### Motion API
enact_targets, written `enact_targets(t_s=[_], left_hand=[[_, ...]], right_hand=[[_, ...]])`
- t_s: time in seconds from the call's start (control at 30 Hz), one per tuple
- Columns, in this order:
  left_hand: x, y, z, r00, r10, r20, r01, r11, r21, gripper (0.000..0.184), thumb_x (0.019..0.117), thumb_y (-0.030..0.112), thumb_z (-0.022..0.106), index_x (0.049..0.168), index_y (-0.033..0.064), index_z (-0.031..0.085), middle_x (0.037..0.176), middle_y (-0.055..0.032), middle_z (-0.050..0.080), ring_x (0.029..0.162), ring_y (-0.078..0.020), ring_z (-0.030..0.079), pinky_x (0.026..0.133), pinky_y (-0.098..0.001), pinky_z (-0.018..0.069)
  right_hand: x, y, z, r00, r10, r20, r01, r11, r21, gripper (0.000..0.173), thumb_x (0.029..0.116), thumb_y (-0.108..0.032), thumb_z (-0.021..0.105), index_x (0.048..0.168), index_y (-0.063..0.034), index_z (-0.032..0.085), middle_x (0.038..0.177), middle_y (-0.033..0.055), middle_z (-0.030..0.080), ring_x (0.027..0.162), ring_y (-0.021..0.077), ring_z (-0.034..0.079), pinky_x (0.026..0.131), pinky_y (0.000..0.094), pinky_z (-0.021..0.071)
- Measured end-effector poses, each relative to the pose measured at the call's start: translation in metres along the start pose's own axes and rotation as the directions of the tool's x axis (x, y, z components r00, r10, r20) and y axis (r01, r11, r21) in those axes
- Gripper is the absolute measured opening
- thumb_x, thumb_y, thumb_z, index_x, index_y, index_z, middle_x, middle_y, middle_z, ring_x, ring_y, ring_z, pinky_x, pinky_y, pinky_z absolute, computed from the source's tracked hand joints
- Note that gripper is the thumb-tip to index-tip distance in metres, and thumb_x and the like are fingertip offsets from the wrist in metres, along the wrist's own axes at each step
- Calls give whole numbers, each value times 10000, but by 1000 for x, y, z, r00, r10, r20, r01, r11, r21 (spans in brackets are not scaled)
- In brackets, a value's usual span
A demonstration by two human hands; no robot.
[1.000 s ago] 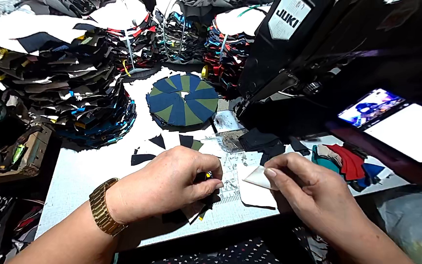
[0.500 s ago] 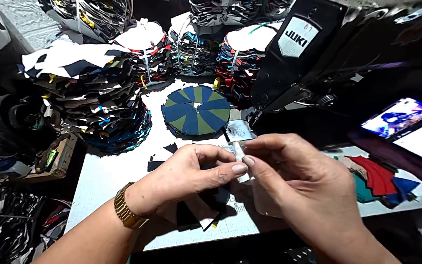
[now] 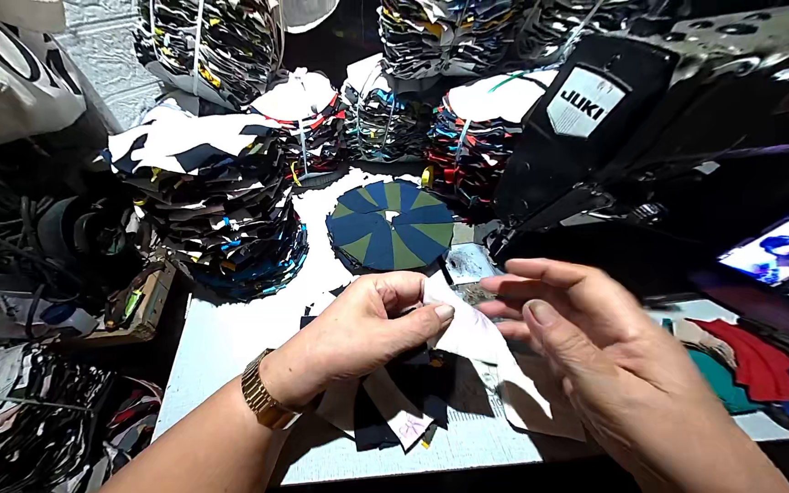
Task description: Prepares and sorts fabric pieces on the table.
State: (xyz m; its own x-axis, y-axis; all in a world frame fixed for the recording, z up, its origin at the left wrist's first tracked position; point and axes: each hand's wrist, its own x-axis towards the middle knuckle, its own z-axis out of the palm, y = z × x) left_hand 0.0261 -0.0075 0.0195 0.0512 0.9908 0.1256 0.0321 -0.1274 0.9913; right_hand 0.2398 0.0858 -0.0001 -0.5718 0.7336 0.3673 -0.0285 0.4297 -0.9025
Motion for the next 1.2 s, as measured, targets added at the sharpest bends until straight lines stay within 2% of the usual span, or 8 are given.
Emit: enact_targets(t_s=[0.1, 0.2, 0.3, 0.47, 0.6, 0.83, 1.07, 1.2], left_hand=[[-1, 0, 0, 998, 39, 45, -41, 999, 35, 134, 1021, 63, 581, 987, -7, 690, 821, -53, 674, 722, -69, 625, 648, -207, 531], [-4, 4, -2, 997, 69, 46, -74, 992, 98, 117, 1001, 34, 612, 949, -20, 701, 769, -56, 657, 656, -65, 596, 576, -183, 498], [-4, 10, -6, 999, 40, -3, -39, 990, 136, 110, 973, 22, 658, 870, -14, 674, 700, -55, 632, 595, -68, 575, 530, -176, 478], [-4, 14, -15, 998, -66, 18, 59, 965, 257, 124, 958, 35, 688, 840, 3, 664, 691, -58, 666, 593, -83, 612, 543, -197, 506], [-1, 11, -18, 987, -157, 25, 123, 856, 502, 231, 955, 139, 729, 762, 48, 642, 612, -17, 574, 516, -65, 519, 466, -204, 410], [-2, -2, -14, 978, -208, -13, 143, 623, 769, 274, 946, 262, 752, 736, 118, 651, 590, 23, 554, 513, -87, 512, 471, -275, 411], [-3, -1, -14, 980, -196, -24, 135, 578, 805, 250, 945, 291, 751, 752, 151, 676, 604, 46, 577, 531, -80, 528, 489, -291, 429], [-3, -2, -14, 981, -194, -21, 127, 554, 823, 250, 934, 294, 762, 742, 160, 676, 604, 51, 573, 538, -80, 529, 497, -297, 430]], right_hand=[[-5, -1, 8, 966, 214, 147, -242, 947, 211, 478, 1031, -467, 552, 1436, -214, 528, 1076, 48, 729, 858, 162, 725, 748, 296, 618], [-5, -9, 18, 981, 183, 63, -194, 929, 316, 437, 949, -119, 661, 1377, -166, 588, 923, 30, 714, 737, 93, 690, 678, 228, 604], [-3, -9, 18, 996, 67, -64, -52, 975, 215, 490, 858, -29, 717, 1324, -149, 627, 950, 16, 716, 750, 91, 694, 665, 209, 604], [-12, 4, 25, 993, -33, -114, 28, 998, -48, 341, 919, -99, 685, 1255, -151, 663, 990, -23, 714, 770, 73, 685, 652, 198, 594], [-21, 17, 34, 993, -45, -107, 28, 988, -153, 310, 895, -155, 707, 1202, -153, 660, 912, -51, 710, 710, 46, 676, 604, 185, 584], [-20, 31, 39, 992, -122, -26, 89, 839, -537, 333, 890, -220, 661, 1200, -103, 629, 749, -85, 580, 582, -8, 533, 515, 156, 476], [-18, 32, 36, 991, -132, -14, 102, 823, -559, 275, 907, -273, 671, 1137, -131, 623, 738, -98, 579, 578, -1, 541, 504, 169, 478], [-17, 31, 30, 981, -188, 38, 171, 765, -621, 197, 914, -281, 661, 1028, -123, 685, 852, -38, 601, 641, 37, 565, 535, 207, 496]])
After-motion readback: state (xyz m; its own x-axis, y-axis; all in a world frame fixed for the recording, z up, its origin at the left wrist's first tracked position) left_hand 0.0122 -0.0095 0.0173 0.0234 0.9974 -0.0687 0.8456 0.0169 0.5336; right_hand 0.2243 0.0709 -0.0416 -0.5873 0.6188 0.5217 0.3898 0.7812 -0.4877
